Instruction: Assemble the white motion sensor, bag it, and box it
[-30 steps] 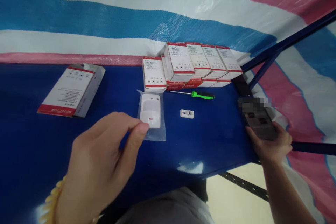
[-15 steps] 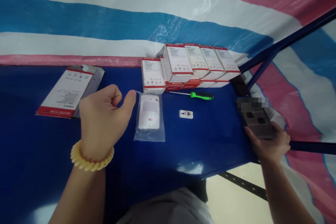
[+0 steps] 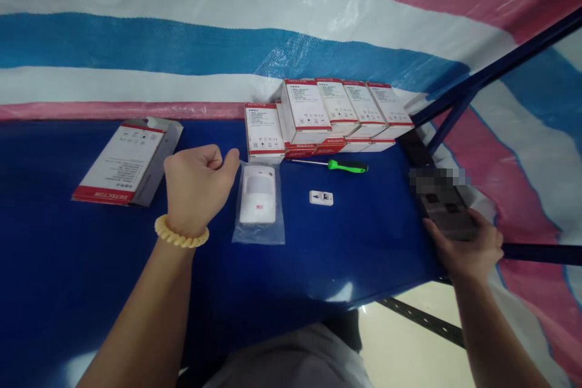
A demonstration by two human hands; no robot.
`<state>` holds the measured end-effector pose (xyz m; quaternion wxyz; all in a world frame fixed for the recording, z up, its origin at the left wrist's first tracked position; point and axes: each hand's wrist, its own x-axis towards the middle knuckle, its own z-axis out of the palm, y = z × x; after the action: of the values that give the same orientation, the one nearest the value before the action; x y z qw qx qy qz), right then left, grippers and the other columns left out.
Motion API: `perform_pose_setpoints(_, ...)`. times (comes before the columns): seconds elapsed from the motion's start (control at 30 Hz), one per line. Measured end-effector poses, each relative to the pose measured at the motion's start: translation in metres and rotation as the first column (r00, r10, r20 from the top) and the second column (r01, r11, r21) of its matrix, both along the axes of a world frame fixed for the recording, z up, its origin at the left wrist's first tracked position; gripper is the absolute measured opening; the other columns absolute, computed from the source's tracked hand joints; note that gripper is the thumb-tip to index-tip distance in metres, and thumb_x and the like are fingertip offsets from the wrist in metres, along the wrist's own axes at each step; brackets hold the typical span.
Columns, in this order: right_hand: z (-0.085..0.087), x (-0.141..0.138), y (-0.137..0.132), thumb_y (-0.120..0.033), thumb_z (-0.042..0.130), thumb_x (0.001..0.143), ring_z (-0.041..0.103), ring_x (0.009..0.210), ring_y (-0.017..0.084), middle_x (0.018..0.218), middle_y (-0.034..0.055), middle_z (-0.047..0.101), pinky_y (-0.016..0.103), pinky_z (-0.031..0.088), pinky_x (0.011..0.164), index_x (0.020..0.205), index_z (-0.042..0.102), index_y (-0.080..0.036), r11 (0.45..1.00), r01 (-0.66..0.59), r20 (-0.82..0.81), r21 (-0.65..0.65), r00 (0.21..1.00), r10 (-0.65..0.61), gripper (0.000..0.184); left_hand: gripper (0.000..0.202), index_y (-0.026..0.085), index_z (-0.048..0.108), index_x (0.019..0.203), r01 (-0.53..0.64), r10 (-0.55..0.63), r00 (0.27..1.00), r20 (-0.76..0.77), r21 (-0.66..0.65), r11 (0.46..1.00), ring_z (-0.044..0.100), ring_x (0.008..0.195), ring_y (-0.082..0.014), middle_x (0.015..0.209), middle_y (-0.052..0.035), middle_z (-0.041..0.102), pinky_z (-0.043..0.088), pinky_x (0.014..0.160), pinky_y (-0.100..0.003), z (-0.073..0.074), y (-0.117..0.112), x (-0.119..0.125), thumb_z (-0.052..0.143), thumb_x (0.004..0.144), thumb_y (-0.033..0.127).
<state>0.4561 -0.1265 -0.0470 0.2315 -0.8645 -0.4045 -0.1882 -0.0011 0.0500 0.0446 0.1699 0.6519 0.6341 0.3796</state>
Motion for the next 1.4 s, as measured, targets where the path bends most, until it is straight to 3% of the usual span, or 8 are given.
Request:
perform_pose_setpoints(0.5,-0.001,0.0,0.002,-0.076,0.071,0.045,0.059,0.111,0.044,0.113,0.0214,0.066,0.06,0.044,0.095,0.122,0.063,-0.01,0.999,0.054,-0.068,0.002,0.996,-0.054,0.101,0.049,0.019,0.018,0.051,0.138,-0.143,0.986,-0.09,-0.058,0.989,0.019,0.05,-0.0095,0.049,0.0047,0.017,0.02,0.052,-0.03,-0.028,-0.004,-0.02,0.054,0.078,0.037)
perform_pose_setpoints(0.77,-0.004,0.002,0.002,-0.079,0.066,0.05,0.06,0.104,0.04,0.108,0.0195,0.065,0.058,0.043,0.094,0.118,0.062,-0.011,1.0,0.01,-0.027,0.006,1.0,-0.01,0.096,0.049,0.019,0.018,0.053,0.129,-0.133,0.986,-0.097,-0.043,0.991,0.019,0.05,-0.0094,0.05,0.0051,0.017,0.021,0.051,-0.028,-0.03,-0.006,-0.023,0.055,0.079,0.038)
perform_pose_setpoints(1.13,-0.018,0.013,-0.001,-0.078,0.065,0.056,0.059,0.105,0.038,0.109,0.0201,0.067,0.052,0.04,0.094,0.116,0.062,-0.012,0.998,-0.054,0.189,0.039,0.981,0.045,0.089,0.05,0.019,0.019,0.054,0.139,-0.139,0.988,-0.067,0.0,0.99,0.019,0.05,-0.0089,0.05,0.0056,0.018,0.022,0.051,-0.028,-0.034,-0.006,-0.026,0.056,0.081,0.038)
perform_pose_setpoints(1.4,-0.014,0.012,0.0,-0.079,0.058,0.063,0.059,0.11,0.036,0.12,0.0217,0.065,0.048,0.04,0.094,0.115,0.063,-0.012,0.998,-0.069,0.24,0.007,0.969,0.066,0.085,0.047,0.018,0.021,0.052,0.205,-0.204,0.977,-0.059,0.028,0.978,0.021,0.046,-0.0077,0.047,0.0059,0.019,0.022,0.051,-0.028,-0.039,-0.006,-0.019,0.055,0.08,0.035)
